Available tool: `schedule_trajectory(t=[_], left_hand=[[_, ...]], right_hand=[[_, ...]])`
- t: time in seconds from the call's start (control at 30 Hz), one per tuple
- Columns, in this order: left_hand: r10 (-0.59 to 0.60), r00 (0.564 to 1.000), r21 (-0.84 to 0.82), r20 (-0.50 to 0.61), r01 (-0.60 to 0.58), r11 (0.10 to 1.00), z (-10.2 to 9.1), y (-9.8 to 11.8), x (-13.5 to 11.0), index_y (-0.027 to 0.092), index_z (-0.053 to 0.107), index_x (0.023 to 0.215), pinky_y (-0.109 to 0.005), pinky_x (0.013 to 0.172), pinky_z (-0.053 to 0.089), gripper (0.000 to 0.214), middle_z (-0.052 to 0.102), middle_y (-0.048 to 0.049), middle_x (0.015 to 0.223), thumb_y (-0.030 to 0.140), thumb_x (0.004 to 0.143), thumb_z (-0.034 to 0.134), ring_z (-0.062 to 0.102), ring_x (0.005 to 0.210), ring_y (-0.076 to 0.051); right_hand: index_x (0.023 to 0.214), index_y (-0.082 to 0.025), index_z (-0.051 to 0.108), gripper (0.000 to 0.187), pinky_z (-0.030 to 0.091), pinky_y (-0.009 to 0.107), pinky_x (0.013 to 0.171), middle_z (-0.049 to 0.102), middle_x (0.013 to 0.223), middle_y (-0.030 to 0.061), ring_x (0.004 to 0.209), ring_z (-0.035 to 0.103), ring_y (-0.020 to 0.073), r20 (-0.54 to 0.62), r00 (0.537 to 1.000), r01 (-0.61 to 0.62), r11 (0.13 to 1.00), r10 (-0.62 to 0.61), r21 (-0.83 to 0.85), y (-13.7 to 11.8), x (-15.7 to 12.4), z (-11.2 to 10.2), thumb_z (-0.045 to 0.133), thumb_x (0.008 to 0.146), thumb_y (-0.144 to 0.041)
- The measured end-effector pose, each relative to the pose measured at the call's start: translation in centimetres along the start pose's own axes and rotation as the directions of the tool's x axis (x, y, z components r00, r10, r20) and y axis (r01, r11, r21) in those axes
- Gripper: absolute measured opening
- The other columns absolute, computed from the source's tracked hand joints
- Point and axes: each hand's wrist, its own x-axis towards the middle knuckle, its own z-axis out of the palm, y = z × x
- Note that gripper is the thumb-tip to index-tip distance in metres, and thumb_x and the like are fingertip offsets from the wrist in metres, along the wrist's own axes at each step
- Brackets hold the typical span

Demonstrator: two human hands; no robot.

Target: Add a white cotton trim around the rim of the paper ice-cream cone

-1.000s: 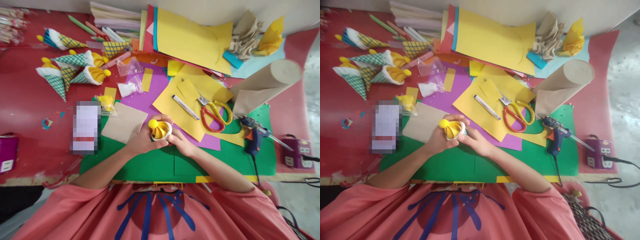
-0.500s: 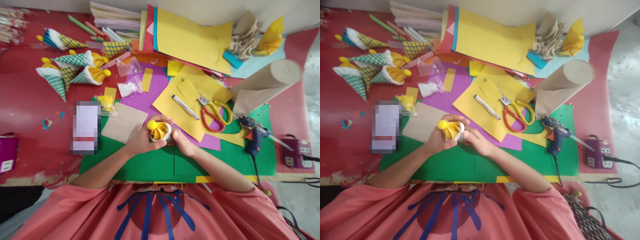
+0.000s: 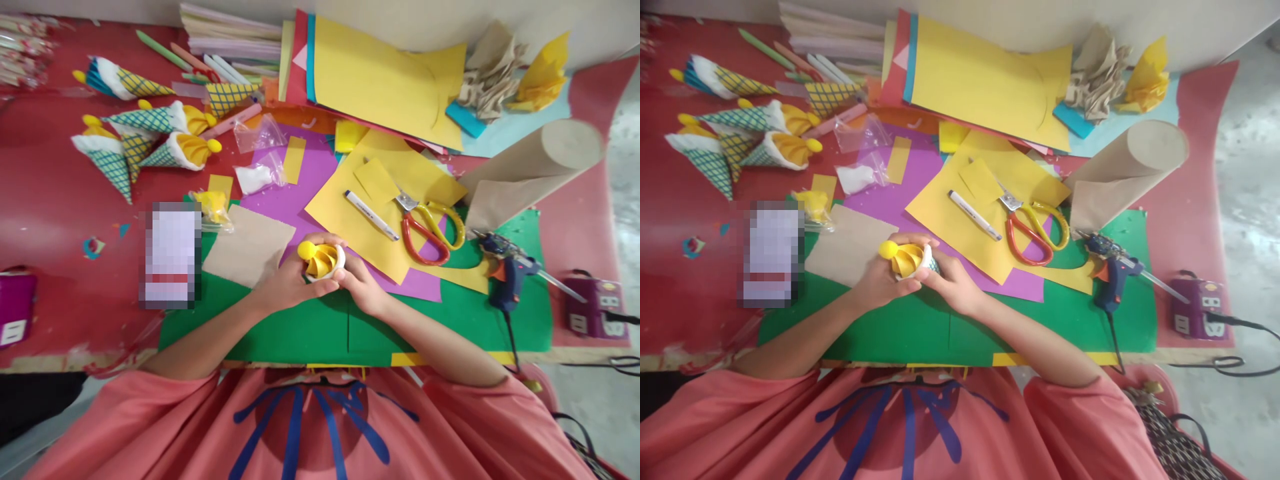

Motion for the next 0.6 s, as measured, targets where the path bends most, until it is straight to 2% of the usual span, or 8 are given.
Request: schedule_trajectory(t=[0.1,0.2,0.27,0.4,0.5,0.6], left_hand=[[-0.017,1.0,-0.005,0.0,0.017,1.0,-0.1,0.21,0.02,0.025,0.057,0.128,-0.032,0.092,0.055,0.052,0.062,-0.0098,0.131,0.038,0.081,0.075,0.063,0.111,-0.021],[-0.046,0.999,-0.055,0.005,0.046,0.997,-0.19,0.35,0.01,0.028,0.055,0.129,-0.029,0.081,0.059,0.052,0.062,-0.0083,0.13,0.036,0.081,0.075,0.064,0.107,-0.02],[-0.046,0.999,-0.069,0.018,0.047,0.997,-0.24,0.37,0.0,0.031,0.054,0.13,-0.029,0.08,0.059,0.054,0.063,-0.0067,0.129,0.034,0.08,0.076,0.064,0.108,-0.021],[0.017,1.0,-0.076,-0.01,-0.018,0.997,-0.15,0.24,0.12,0.03,0.054,0.133,-0.035,0.095,0.055,0.066,0.064,-0.008,0.128,0.038,0.074,0.081,0.062,0.118,-0.024],[0.036,0.999,-0.072,-0.037,-0.039,0.997,0.12,0.22,0.28,0.028,0.052,0.136,-0.035,0.088,0.057,0.067,0.066,-0.0093,0.124,0.039,0.077,0.08,0.064,0.114,-0.024],[0.034,0.999,-0.069,-0.027,-0.035,0.997,0.29,0.28,0.34,0.029,0.051,0.137,-0.033,0.079,0.059,0.062,0.067,-0.0094,0.121,0.036,0.081,0.076,0.066,0.109,-0.023]], right_hand=[[0.105,-0.015,0.06,0.066,0.048,0.034,0.073,0.061,0.084,0.0039,0.076,0.056,0.019,0.01,1.0,-0.003,1.0,0.003,0.029,-0.13,0.04,-0.15,0.05,0.084,-0.077],[0.103,-0.016,0.058,0.062,0.043,0.028,0.057,0.054,0.071,-0.0013,0.06,0.049,0.0132,0.107,0.994,-0.006,0.985,-0.013,0.173,-0.35,0.16,-0.32,0.053,0.084,-0.075],[0.102,-0.015,0.057,0.06,0.038,0.025,0.052,0.05,0.067,-0.0032,0.054,0.044,0.0107,0.15,0.989,-0.024,0.97,-0.014,0.243,-0.45,0.24,-0.33,0.053,0.086,-0.073],[0.104,-0.014,0.059,0.057,0.038,0.024,0.056,0.053,0.075,-0.0008,0.063,0.047,0.0117,0.09,0.996,0.003,0.982,-0.02,0.191,-0.46,0.28,-0.11,0.056,0.087,-0.069],[0.105,-0.014,0.059,0.061,0.043,0.026,0.064,0.058,0.086,0.0032,0.076,0.052,0.0154,0.039,0.999,0.012,0.993,-0.016,0.118,-0.41,0.21,0.06,0.058,0.085,-0.071],[0.104,-0.014,0.059,0.058,0.044,0.028,0.066,0.059,0.087,0.0035,0.077,0.053,0.0161,0.028,1.0,0.009,0.995,-0.012,0.104,-0.51,0.15,0.09,0.057,0.086,-0.07]])
